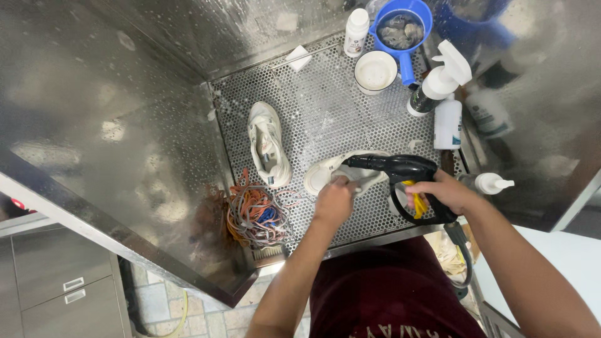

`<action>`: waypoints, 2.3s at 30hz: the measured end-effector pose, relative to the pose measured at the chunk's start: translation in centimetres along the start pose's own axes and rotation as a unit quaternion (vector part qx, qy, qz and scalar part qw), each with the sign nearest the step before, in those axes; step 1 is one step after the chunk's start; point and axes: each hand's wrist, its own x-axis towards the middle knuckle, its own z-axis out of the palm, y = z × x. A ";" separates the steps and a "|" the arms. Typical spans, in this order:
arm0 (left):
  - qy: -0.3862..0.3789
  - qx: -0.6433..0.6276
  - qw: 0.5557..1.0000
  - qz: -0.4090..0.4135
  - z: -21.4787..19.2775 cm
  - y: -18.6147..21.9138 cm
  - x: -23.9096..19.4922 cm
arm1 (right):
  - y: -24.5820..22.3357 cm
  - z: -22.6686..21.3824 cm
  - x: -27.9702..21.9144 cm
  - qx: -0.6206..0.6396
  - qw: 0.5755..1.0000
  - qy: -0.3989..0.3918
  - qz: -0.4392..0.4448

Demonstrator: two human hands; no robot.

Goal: The person uses a high-pressure spray gun to clean several shoe insoles and a pair of white sneakers inside a stainless steel enclosure. They handle the insoles one by one, spraying both sides, then move to the sneakers, spraying the uppers and soles. The person places the cleaned insoles into a sink and continues to spray the sneakers.

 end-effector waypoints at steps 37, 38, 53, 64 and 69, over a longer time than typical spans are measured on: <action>-0.055 -0.046 0.996 -0.042 -2.3 -3.8 7.5 | -0.9 -1.9 4.0 -0.094 0.993 -0.058 0.032; -0.040 -0.047 0.997 -0.042 -2.2 -3.9 7.5 | -1.0 -2.0 4.3 -0.092 0.994 -0.052 0.031; -0.032 -0.077 0.992 -0.095 -1.4 -4.0 7.5 | -0.8 -1.1 5.3 -0.092 0.991 0.013 0.097; -0.022 -0.070 0.994 -0.085 -0.2 -4.7 7.8 | 0.2 -1.5 5.5 -0.062 0.994 0.013 0.090; -0.025 -0.068 0.993 -0.090 -0.3 -4.5 7.8 | 0.4 -1.6 5.6 -0.061 0.995 0.003 0.081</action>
